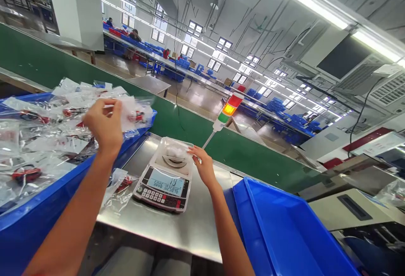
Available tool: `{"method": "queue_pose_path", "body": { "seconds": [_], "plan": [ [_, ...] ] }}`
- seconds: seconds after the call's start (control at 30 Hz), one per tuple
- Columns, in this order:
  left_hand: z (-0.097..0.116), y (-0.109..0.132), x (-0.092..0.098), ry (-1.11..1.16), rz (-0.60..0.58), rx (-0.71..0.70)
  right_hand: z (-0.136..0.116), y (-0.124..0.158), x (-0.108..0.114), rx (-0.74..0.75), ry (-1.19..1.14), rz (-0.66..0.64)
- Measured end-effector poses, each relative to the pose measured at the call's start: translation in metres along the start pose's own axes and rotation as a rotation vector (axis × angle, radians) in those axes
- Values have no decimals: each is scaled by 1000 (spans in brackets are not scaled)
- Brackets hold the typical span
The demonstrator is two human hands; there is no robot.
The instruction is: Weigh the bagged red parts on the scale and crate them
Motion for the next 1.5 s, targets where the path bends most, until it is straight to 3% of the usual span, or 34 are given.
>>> {"method": "queue_pose_path", "body": {
  "seconds": [0.07,0.17,0.23,0.33,0.47,0.53,0.63,0.83,0.93,1.1,1.2,1.27,1.4,1.5],
  "plan": [
    [3,-15,44,-151,109,-122,11,20,-9,-17,-2,-35],
    [3,-17,76,-366,49,-231,25,61,4,-100,-13,30],
    [-4,0,80,-415,-60,-219,35,88,16,-188,-6,61],
    [-25,55,70,-391,-268,-194,49,120,29,-308,21,63],
    [-87,142,55,-433,-600,-153,59,140,37,-385,70,56],
    [-115,169,62,-522,-651,-169,55,135,37,-357,94,56],
    [-141,185,76,-618,-658,-156,41,109,28,-229,123,38],
    [-147,186,76,-691,-682,-115,24,51,-10,-15,146,-74],
    [-150,182,77,-716,-674,-85,24,42,-20,15,151,-111],
    [-168,179,86,-636,-722,90,29,36,-27,12,165,-109],
    [-166,180,96,-548,-711,169,32,26,-26,-10,164,-58],
    [-154,177,109,-536,-638,165,37,17,-17,-74,170,30],
    [-106,170,136,-534,-404,11,36,-8,14,-199,137,256],
    [-65,168,129,-438,-318,-148,7,-49,11,-144,31,276]
  ]
}}
Point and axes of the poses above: each hand's wrist, its own y-axis away from the middle knuckle, its own x-axis out of the back of the hand, z = x × y, the point moved 9 cm from there along -y, towards the middle knuckle, and after that the axes turned 7 degrees about y, right-handed, at the moved point
